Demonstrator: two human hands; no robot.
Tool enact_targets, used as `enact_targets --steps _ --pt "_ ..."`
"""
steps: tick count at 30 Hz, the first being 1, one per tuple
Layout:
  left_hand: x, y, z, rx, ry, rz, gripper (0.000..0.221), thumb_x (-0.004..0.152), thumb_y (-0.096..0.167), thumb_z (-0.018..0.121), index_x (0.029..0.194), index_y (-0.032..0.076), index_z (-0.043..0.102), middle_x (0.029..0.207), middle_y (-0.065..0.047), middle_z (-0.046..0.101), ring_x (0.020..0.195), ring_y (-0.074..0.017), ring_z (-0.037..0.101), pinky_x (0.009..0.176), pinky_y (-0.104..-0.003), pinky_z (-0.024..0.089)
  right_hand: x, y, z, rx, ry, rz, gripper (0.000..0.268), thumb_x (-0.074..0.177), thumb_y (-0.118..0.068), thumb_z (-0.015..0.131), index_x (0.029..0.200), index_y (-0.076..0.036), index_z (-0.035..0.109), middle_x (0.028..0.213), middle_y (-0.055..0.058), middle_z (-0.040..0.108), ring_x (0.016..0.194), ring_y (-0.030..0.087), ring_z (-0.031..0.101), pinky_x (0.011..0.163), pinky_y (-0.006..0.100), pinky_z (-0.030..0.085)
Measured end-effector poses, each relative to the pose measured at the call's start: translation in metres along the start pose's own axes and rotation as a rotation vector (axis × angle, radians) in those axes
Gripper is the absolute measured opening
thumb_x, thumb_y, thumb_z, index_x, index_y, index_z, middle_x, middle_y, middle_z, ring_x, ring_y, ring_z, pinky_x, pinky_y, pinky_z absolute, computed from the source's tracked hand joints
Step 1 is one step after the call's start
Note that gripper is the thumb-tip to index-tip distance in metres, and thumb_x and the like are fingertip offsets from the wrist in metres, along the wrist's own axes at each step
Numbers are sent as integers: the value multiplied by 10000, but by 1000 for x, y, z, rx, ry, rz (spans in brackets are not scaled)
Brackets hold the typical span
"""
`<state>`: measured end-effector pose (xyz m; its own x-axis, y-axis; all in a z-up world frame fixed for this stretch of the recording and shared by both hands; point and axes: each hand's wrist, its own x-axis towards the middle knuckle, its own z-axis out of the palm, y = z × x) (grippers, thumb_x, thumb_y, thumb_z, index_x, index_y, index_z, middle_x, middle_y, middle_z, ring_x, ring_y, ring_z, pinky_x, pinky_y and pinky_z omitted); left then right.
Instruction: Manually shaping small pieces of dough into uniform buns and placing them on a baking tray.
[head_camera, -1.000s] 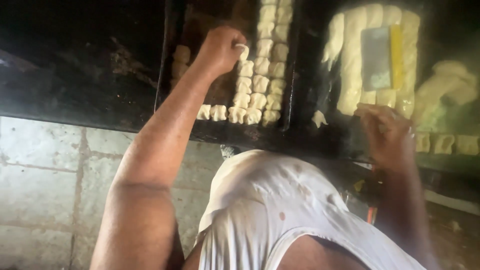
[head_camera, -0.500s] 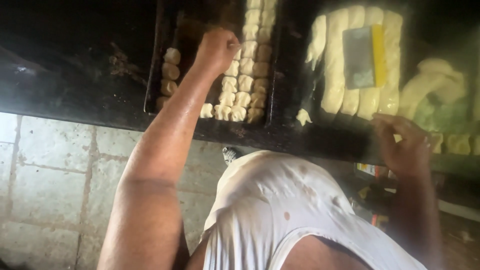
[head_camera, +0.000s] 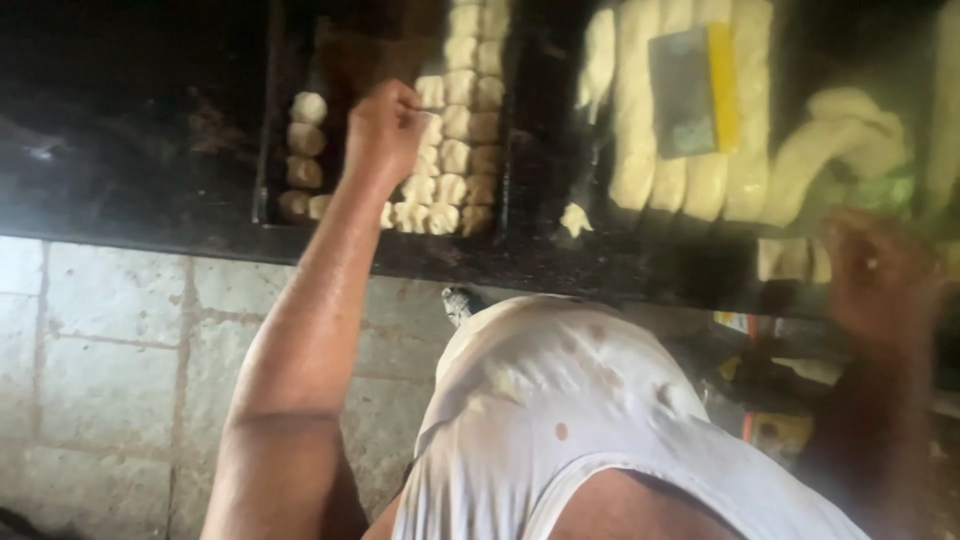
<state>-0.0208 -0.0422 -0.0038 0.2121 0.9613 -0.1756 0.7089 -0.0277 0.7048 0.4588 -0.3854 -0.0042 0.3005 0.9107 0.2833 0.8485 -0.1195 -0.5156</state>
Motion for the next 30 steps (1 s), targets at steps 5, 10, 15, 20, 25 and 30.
enact_targets --steps 5,10,15,20,25,30 --pt "7 -18 13 147 190 186 136 1130 149 565 1183 77 668 1030 -137 741 885 -255 721 730 -404 569 10 -3 -39 -96 27 89 140 1154 -120 650 1257 -45 710 1156 172 726 994 275 712 864 389 574" --pt "30 5 6 187 162 245 241 1054 175 677 1285 112 646 1176 -146 687 1023 -302 681 813 -441 565 7 -10 -34 -150 -20 56 152 1106 -135 673 1240 -81 721 1164 158 730 983 290 710 859 399 568" --pt "48 -17 4 384 81 568 211 1061 140 748 1265 174 708 1293 -132 712 1207 -358 638 1054 -493 513 11 -20 -8 -341 -81 -210 152 1018 -149 710 1162 -98 705 1139 131 735 1002 292 708 894 420 568" --pt "21 -2 7 402 370 660 660 934 77 721 1539 2 466 1357 -232 658 1156 -328 642 1059 -603 396 0 -35 4 -533 -301 118 187 838 -229 829 945 -137 707 1026 78 738 919 255 700 853 499 555" --pt "-119 80 33 -297 -196 431 509 965 200 749 1405 44 545 1299 -153 699 1125 -239 713 965 -399 601 22 -152 31 123 -362 614 226 884 -124 773 1083 -71 679 1038 113 736 906 217 720 797 400 615" --pt "-137 53 68 -810 -440 318 429 975 173 716 1338 -37 624 1178 -158 747 1048 -221 739 873 -363 626 46 -224 106 512 -344 27 215 1038 -72 635 1231 -12 707 1297 103 703 1201 262 661 1002 400 537"
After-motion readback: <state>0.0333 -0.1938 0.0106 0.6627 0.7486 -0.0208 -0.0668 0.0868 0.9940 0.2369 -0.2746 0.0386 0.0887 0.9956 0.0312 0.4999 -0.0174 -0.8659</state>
